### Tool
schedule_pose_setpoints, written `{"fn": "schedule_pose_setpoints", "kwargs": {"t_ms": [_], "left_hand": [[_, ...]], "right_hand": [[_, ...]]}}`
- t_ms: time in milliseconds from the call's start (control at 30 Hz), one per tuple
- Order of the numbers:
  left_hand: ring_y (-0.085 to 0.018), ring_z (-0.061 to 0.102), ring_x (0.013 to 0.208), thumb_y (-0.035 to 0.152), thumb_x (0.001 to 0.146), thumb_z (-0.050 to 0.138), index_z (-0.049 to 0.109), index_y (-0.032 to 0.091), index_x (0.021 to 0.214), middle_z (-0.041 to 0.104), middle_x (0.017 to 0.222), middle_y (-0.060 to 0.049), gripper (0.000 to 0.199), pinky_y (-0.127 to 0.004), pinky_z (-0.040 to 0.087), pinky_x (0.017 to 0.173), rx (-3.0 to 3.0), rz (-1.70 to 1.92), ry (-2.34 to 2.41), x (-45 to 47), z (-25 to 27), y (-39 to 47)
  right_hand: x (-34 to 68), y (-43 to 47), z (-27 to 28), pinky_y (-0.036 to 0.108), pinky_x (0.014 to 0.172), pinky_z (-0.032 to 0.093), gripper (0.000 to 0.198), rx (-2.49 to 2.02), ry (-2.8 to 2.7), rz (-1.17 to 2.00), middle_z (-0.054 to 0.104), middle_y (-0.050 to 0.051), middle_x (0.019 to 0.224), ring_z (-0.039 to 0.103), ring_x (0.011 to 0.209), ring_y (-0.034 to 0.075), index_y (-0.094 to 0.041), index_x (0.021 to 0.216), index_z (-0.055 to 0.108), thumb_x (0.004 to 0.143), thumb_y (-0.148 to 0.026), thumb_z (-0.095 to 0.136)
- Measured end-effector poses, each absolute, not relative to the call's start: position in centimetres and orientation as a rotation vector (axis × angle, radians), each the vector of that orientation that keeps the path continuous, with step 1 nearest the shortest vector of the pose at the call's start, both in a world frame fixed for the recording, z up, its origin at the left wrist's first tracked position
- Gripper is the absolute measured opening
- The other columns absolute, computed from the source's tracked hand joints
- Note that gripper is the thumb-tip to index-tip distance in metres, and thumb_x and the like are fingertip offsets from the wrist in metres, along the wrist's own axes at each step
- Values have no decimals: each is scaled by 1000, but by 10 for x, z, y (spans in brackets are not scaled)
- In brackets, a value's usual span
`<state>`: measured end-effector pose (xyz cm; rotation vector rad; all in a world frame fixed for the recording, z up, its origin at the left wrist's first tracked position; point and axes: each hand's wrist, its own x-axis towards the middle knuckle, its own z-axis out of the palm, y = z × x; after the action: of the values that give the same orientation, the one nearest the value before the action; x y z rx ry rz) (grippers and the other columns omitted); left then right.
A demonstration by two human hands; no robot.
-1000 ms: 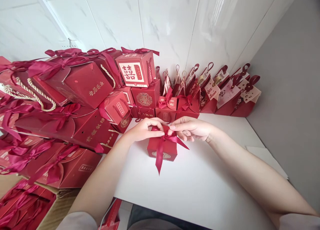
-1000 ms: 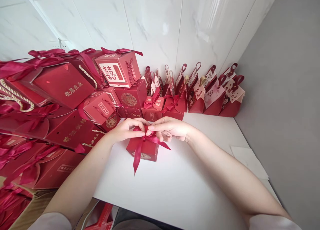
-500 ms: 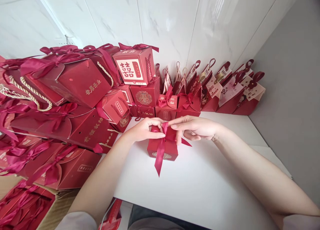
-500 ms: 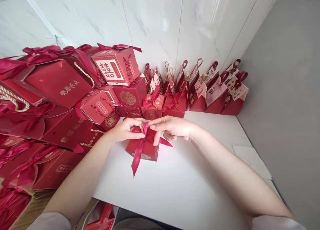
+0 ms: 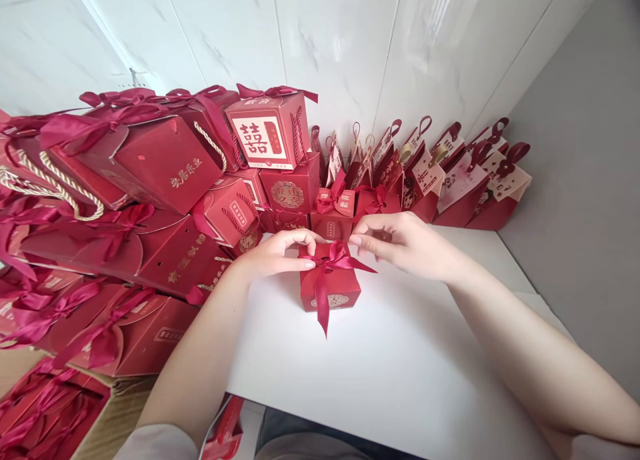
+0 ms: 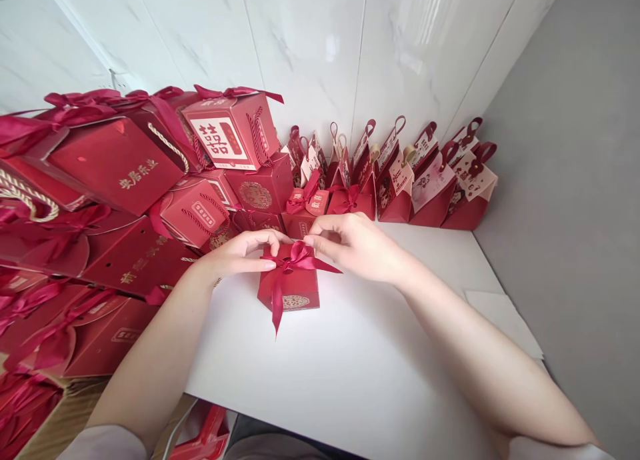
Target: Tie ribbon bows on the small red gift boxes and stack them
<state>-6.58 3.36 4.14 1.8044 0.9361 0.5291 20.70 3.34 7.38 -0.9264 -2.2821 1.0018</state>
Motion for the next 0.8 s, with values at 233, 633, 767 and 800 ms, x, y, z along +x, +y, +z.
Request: {"fn": "schedule_pose_setpoints", "kwargs": {"t_ms": [233,633,767,800], "left_hand": [[-26,56,118,32,79,69,60,16,74,61,122,-9,20,-42,37,107,1890,545,899,-66,43,35],[-27,55,119,36,79,69,65,17,74,62,115,-8,20,-42,38,106,1932,515,989,-65,49,31],[-26,54,121,33,77,72,66,17,76,60,122,-8,17,-43,36,109,1983,510,943,-67,48,31],[-27,54,122,31,76,73,66,17,77,59,125,-8,16,-43,36,110,1998,513,928,-67,48,31]], "right_hand": [[188,20,63,50,112,32,26,-305,-2658,552,54,9,140,44,134,27,-23,114,69,90,-22,60],[190,30,53,44,102,48,49,-650,-2488,798,55,8,138,56,122,24,-29,147,39,98,-23,45],[190,29,53,44,101,49,52,-700,-2476,780,54,9,139,57,122,24,-27,148,37,97,-21,45],[190,29,53,44,101,49,52,-714,-2469,782,54,10,139,57,122,24,-26,149,36,97,-21,45]]}}
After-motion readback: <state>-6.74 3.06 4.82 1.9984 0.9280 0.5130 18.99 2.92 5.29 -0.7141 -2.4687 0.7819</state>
